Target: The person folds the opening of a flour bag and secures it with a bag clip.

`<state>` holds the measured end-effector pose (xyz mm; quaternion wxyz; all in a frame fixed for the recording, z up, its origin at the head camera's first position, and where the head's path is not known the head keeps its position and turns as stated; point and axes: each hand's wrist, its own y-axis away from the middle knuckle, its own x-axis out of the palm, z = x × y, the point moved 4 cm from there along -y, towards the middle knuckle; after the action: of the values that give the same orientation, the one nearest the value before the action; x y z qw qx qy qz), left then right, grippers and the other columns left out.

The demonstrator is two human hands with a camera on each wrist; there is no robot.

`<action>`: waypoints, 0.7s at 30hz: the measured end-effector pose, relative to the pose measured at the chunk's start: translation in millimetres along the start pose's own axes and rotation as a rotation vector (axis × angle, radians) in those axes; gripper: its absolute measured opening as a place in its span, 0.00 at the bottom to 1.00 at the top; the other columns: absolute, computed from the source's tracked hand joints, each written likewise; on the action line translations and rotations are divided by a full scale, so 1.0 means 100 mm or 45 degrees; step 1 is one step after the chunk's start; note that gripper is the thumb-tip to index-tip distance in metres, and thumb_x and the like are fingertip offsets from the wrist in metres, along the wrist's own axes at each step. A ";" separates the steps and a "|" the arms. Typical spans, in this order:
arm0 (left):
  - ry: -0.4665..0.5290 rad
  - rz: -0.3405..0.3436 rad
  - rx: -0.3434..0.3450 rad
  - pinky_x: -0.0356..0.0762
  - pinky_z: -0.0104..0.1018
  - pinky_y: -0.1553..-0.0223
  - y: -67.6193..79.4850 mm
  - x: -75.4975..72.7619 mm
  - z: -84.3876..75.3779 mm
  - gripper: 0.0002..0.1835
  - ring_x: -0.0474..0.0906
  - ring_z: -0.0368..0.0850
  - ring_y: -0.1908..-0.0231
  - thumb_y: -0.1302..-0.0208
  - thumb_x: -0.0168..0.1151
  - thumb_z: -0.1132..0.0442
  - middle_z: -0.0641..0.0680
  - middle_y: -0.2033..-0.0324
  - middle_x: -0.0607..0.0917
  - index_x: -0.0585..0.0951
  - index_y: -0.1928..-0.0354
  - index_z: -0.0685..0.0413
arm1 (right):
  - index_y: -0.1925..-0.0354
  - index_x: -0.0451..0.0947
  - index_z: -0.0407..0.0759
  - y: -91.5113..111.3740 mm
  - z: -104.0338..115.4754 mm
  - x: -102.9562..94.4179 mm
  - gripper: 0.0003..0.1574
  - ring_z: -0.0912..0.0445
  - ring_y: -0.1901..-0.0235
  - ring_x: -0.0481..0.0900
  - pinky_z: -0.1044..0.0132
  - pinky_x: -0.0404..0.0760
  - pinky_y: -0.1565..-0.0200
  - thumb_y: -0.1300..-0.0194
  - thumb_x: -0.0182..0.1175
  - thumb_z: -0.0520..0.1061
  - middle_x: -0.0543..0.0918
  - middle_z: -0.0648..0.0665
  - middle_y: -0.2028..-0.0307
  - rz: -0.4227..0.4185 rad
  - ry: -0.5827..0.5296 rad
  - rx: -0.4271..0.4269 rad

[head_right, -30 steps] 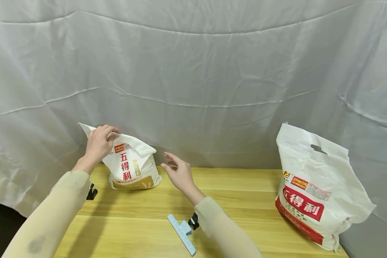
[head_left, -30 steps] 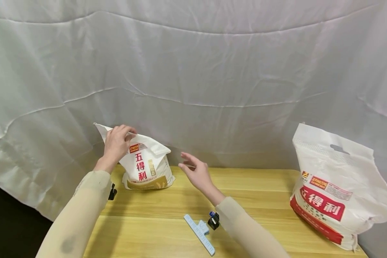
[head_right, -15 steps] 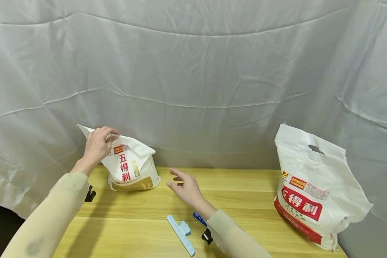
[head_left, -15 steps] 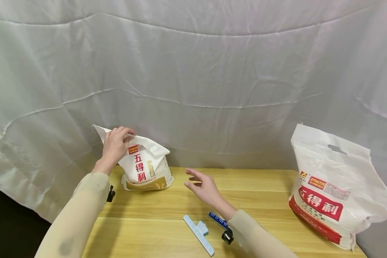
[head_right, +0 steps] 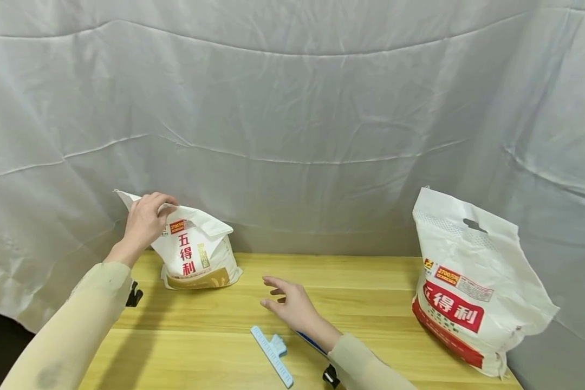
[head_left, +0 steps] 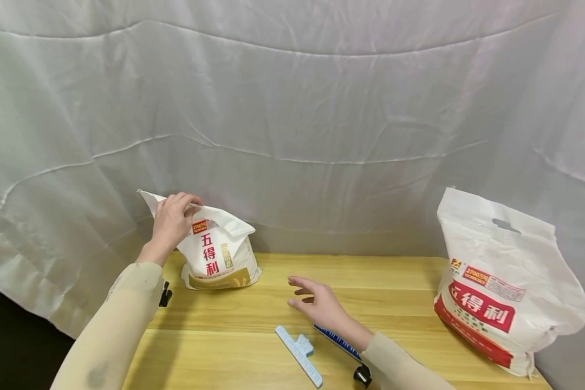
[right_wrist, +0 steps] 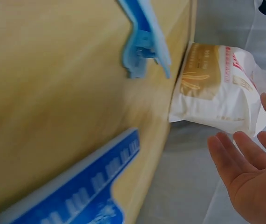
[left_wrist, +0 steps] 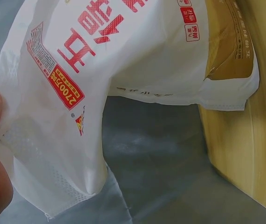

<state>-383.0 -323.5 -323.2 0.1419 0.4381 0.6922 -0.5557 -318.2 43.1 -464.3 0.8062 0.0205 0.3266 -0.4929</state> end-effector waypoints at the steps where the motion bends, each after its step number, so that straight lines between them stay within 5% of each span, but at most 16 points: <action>1: 0.000 -0.001 0.002 0.62 0.62 0.33 0.00 0.00 0.00 0.07 0.75 0.61 0.47 0.29 0.63 0.72 0.60 0.51 0.86 0.84 0.53 0.56 | 0.28 0.72 0.42 0.03 -0.01 0.00 0.33 0.39 0.43 0.83 0.53 0.86 0.45 0.28 0.67 0.46 0.80 0.38 0.34 0.013 0.010 0.008; 14: 0.002 0.019 -0.024 0.60 0.62 0.32 0.01 -0.05 0.00 0.07 0.75 0.61 0.46 0.27 0.61 0.72 0.60 0.50 0.85 0.84 0.53 0.56 | 0.33 0.76 0.35 0.31 -0.15 0.06 0.33 0.43 0.48 0.86 0.62 0.88 0.51 0.32 0.70 0.45 0.83 0.39 0.38 0.178 0.145 0.044; 21: 0.005 0.010 -0.021 0.60 0.62 0.32 0.02 -0.05 0.03 0.07 0.75 0.61 0.47 0.28 0.61 0.72 0.60 0.50 0.85 0.84 0.53 0.57 | 0.41 0.82 0.36 0.41 -0.17 0.08 0.28 0.55 0.57 0.86 0.68 0.85 0.55 0.35 0.73 0.47 0.88 0.41 0.46 0.260 0.213 0.063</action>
<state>-379.6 -328.0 -322.1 0.1462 0.4408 0.6952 -0.5487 -291.4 63.7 -493.7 0.8215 0.1146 0.3764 -0.4128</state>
